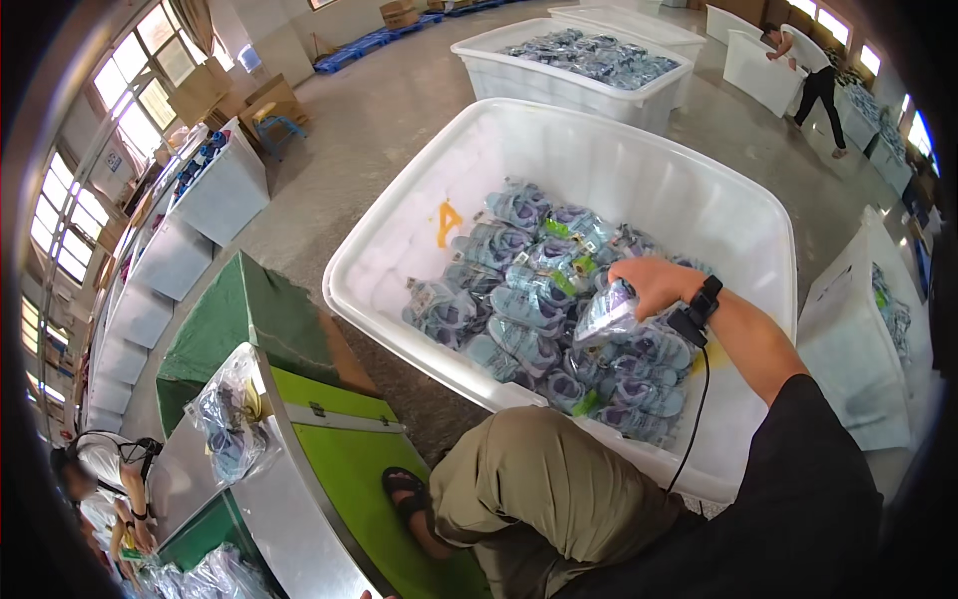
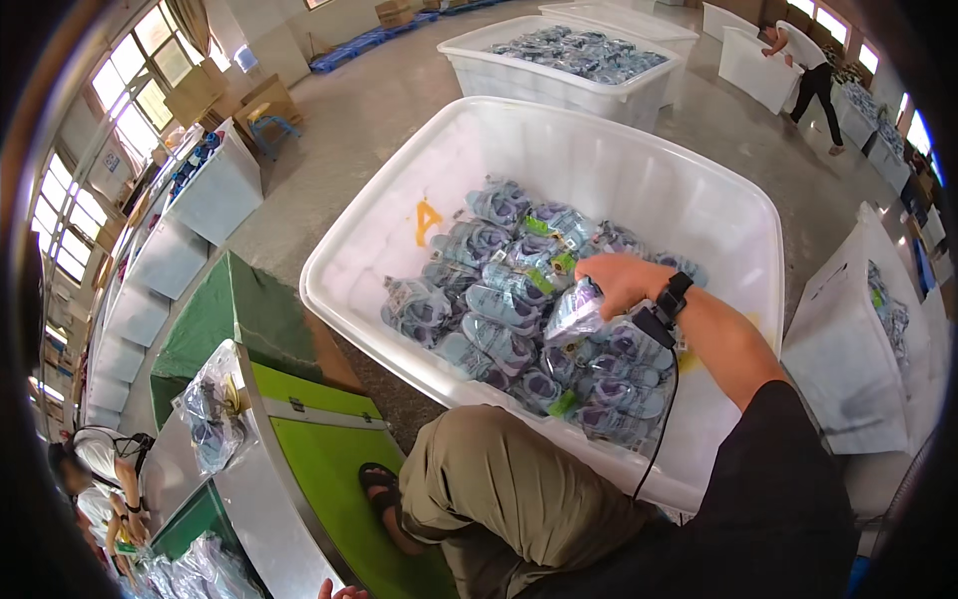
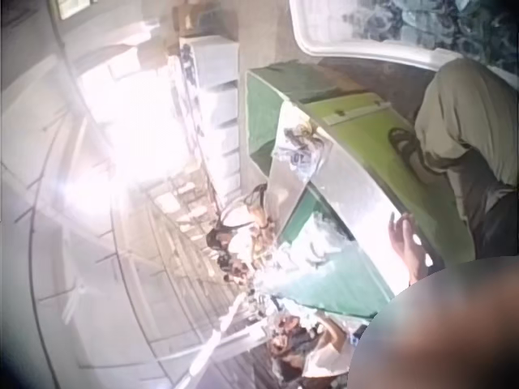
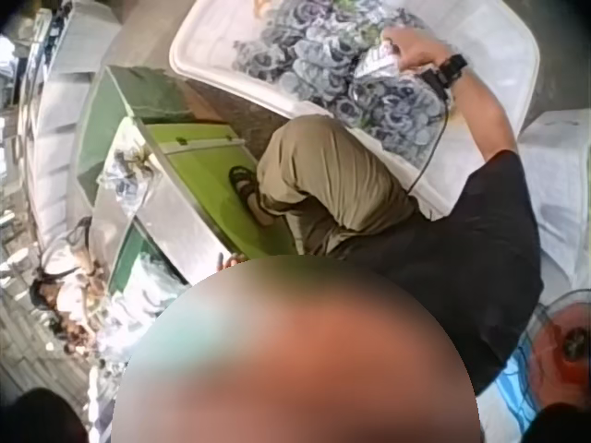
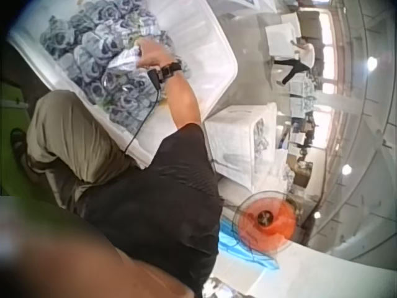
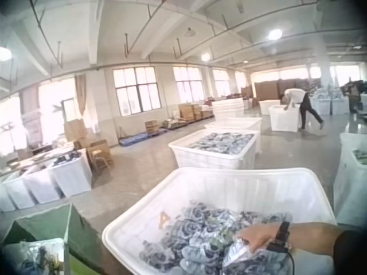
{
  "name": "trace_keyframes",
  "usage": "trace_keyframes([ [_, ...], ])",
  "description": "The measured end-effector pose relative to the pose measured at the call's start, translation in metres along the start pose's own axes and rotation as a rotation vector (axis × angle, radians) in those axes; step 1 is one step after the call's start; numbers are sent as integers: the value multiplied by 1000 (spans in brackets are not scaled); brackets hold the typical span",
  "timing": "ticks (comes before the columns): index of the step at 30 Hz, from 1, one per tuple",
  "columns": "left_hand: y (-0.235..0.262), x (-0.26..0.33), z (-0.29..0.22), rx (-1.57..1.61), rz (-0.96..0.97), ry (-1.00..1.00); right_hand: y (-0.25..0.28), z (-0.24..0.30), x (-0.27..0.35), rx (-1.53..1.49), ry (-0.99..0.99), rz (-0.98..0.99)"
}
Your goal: The person sits on the floor next to a conveyor belt and a large white bin. They repeatedly pick up packaged footwear from the conveyor belt and place them into the bin. The person handles the items one by one, moving them from the belt to the bin in a repetitive sorting process.
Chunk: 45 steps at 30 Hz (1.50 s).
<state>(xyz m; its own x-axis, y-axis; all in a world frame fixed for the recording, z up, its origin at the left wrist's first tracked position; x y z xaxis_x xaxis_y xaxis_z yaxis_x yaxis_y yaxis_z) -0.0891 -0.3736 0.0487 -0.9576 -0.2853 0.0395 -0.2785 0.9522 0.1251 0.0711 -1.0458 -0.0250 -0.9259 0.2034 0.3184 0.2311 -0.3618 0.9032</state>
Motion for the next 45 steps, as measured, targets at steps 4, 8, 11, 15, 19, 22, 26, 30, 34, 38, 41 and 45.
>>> trace_keyframes([
  [4, -1, 0, 1, -3, 7, 26, 12, -22, -12, 72, -38, -290],
  [8, -1, 3, 2, -15, 7, 67, 26, -31, -20, 238, -250, -785],
  [11, 2, 5, 1, -31, 16, 53, 13, -32, -29, 163, -355, -612],
  [15, 13, 7, -2, -44, 20, 11, -2, -14, -28, 26, -263, -515],
  [19, 38, 1, -12, -100, -29, -34, -2, 24, -9, -238, -40, -462],
  [22, 70, -10, -18, -245, -81, -87, 3, 70, 16, -522, 133, -213],
  [26, 144, -46, -14, -468, -106, -105, 15, 145, 81, -718, 360, 250],
  [30, 231, -65, 5, -842, -362, -333, 18, 215, 141, -698, 580, 366],
  [34, 291, -114, 25, -1202, -460, -452, -8, 249, 161, -773, 581, 438],
  [38, 321, -157, 55, -741, -591, -273, -30, 254, 159, -828, 454, 377],
  [41, 324, -189, 72, -548, -499, -276, -42, 252, 152, -891, 389, 346],
  [45, 318, -221, 82, -995, -327, 34, -52, 237, 143, -902, 223, 362],
])
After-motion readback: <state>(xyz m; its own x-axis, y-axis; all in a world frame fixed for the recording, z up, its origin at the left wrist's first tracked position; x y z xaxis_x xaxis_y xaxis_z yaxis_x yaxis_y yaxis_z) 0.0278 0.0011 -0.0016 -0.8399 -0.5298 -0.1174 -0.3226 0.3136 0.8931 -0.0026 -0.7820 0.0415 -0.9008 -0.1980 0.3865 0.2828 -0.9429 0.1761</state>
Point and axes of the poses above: each hand's wrist, its own x-axis away from the middle knuckle, its own y-axis out of the back of the hand, z = x × y, the point moved 4 cm from there along -x, towards the middle knuckle, and after that the axes turned 15 degrees about -y, right-handed, at the moved point
